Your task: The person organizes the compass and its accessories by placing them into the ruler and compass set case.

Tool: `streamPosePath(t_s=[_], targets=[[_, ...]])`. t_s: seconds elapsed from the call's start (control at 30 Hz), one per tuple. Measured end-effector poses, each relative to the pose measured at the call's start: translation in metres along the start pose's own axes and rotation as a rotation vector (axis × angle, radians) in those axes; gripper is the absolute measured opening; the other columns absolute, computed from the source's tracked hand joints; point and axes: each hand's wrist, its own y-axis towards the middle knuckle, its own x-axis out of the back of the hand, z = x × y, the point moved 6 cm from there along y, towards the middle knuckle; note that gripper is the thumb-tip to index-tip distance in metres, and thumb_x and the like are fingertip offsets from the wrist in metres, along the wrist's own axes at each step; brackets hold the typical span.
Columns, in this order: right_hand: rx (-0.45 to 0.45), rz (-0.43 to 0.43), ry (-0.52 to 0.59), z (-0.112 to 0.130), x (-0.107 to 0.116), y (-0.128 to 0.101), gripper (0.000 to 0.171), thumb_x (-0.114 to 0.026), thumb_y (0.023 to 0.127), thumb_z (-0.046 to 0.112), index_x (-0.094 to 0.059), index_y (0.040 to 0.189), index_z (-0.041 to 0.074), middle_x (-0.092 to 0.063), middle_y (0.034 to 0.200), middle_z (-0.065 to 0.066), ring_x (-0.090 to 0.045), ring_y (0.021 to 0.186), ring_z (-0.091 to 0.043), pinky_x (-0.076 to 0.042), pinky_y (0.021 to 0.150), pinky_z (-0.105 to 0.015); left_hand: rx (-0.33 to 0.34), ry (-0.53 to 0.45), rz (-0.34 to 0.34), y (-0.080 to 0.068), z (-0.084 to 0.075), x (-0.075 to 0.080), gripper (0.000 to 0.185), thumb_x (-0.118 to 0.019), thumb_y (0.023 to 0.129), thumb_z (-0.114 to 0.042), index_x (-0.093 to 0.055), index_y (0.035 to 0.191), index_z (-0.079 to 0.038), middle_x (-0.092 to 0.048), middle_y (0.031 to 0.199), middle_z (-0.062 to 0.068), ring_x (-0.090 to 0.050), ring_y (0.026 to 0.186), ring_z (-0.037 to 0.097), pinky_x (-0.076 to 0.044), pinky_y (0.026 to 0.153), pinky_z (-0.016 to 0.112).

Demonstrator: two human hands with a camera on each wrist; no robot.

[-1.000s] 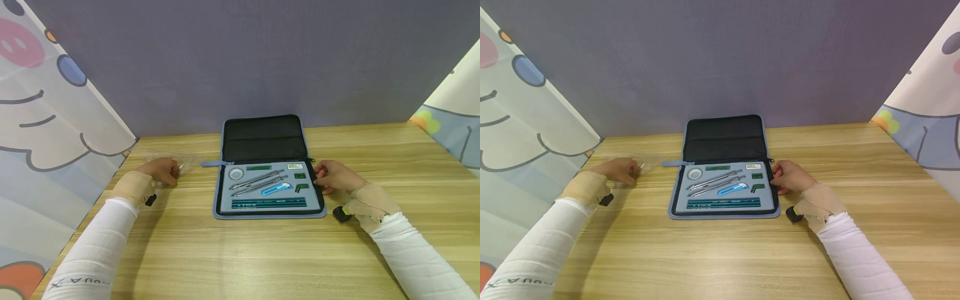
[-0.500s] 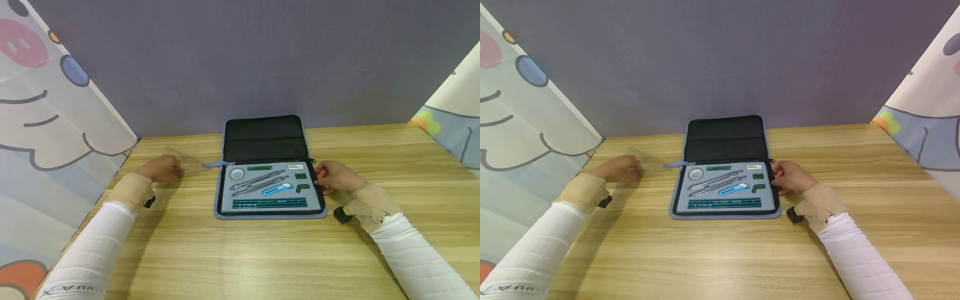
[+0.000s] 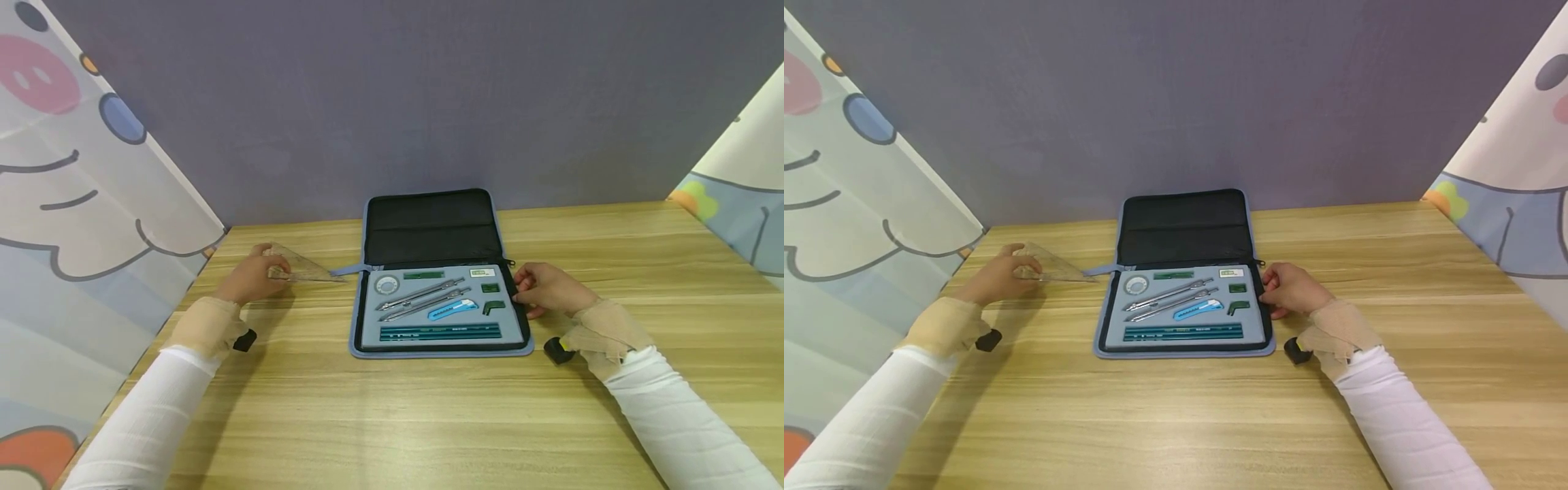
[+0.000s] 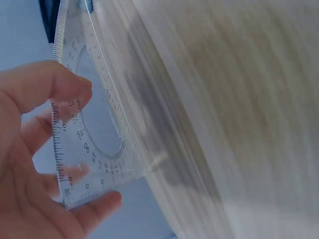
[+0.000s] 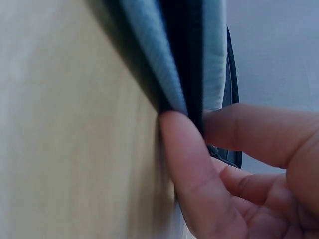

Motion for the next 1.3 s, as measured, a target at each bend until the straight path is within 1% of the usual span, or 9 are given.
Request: streamPosePath(t_s=[0.2,0.37,0.47,0.6,0.8,0.93,1.03,1.17,1.3], targets=[[-0.011,0.001,0.0,-0.001,0.0,0.0,0.031,-0.058,0.086,-0.004,-0.04,0.11,-0.014,-0.045,0.088,-0.013,-0.055,0.067,-0.015,-0.057,0.059,-0.031,0.045,-0.126,-0.007,-0.003,0.014,-0.004,0.018,-0.069,0.084,-0.011,-0.064,0.099,-0.002,-0.039,0.133,0.037,-0.016,0.135,0.052,-0.026,0.102,0.066],[-0.01,-0.003,-0.007,-0.002,0.001,0.0,0.031,-0.058,0.086,-0.004,-0.04,0.11,-0.014,-0.045,0.087,-0.013,-0.056,0.065,-0.015,-0.057,0.058,-0.03,0.075,-0.27,0.016,-0.004,0.021,-0.009,0.029,-0.07,0.082,-0.006,-0.059,0.107,0.004,-0.042,0.131,0.033,-0.043,0.113,0.046,-0.043,0.089,0.051],[-0.009,0.0,-0.005,-0.002,0.001,0.0,0.031,-0.058,0.086,-0.004,-0.04,0.11,-0.014,-0.045,0.087,-0.013,-0.056,0.065,-0.015,-0.057,0.058,-0.03,0.138,-0.412,0.067,-0.005,0.027,-0.015,0.036,-0.066,0.085,-0.006,-0.053,0.117,0.005,-0.034,0.141,0.03,-0.047,0.11,0.041,-0.045,0.079,0.037],[-0.008,0.001,-0.001,-0.002,0.0,0.0,0.031,-0.058,0.086,-0.004,-0.04,0.11,-0.014,-0.045,0.087,-0.013,-0.056,0.066,-0.015,-0.057,0.058,-0.03,0.214,-0.575,0.111,-0.007,0.031,-0.02,0.045,-0.059,0.091,-0.009,-0.041,0.13,0.007,-0.015,0.151,0.029,-0.041,0.125,0.039,-0.046,0.09,0.038],[-0.005,0.004,0.005,-0.001,0.001,0.0,0.031,-0.058,0.087,-0.004,-0.04,0.11,-0.014,-0.045,0.087,-0.013,-0.055,0.068,-0.015,-0.057,0.058,-0.031,0.304,-0.714,0.065,-0.006,0.037,-0.022,0.058,-0.054,0.094,-0.009,-0.026,0.14,0.011,-0.016,0.147,0.032,-0.052,0.078,0.009,-0.05,0.081,0.029],[-0.006,0.004,0.002,-0.001,0.001,0.001,0.032,-0.059,0.087,-0.003,-0.04,0.11,-0.014,-0.046,0.088,-0.013,-0.055,0.069,-0.015,-0.057,0.058,-0.031,0.341,-0.798,0.016,-0.005,0.043,-0.024,0.062,-0.05,0.095,-0.007,-0.015,0.143,0.013,-0.033,0.132,0.031,-0.052,0.072,0.002,-0.05,0.073,0.022],[-0.011,0.001,0.003,0.0,0.0,0.001,0.032,-0.058,0.087,-0.004,-0.04,0.111,-0.014,-0.046,0.088,-0.013,-0.055,0.069,-0.015,-0.057,0.058,-0.031,0.372,-0.879,-0.013,-0.006,0.046,-0.024,0.066,-0.047,0.095,-0.005,-0.006,0.143,0.014,-0.05,0.11,0.017,-0.057,0.074,0.0,-0.051,0.072,0.019],[-0.015,0.001,0.006,0.001,0.0,0.001,0.032,-0.058,0.086,-0.004,-0.04,0.111,-0.014,-0.046,0.088,-0.013,-0.055,0.069,-0.015,-0.057,0.058,-0.03,0.428,-0.968,-0.025,-0.007,0.05,-0.024,0.065,-0.046,0.095,-0.003,-0.005,0.142,0.015,-0.056,0.085,-0.004,-0.059,0.072,-0.001,-0.052,0.069,0.018],[-0.016,0.001,-0.003,0.0,0.001,0.001,0.032,-0.059,0.086,-0.003,-0.041,0.111,-0.014,-0.047,0.088,-0.013,-0.055,0.068,-0.015,-0.057,0.058,-0.03,0.451,-1.035,-0.007,-0.008,0.054,-0.027,0.058,-0.045,0.096,-0.002,-0.012,0.14,0.018,-0.058,0.078,-0.007,-0.06,0.07,0.001,-0.053,0.068,0.018]])
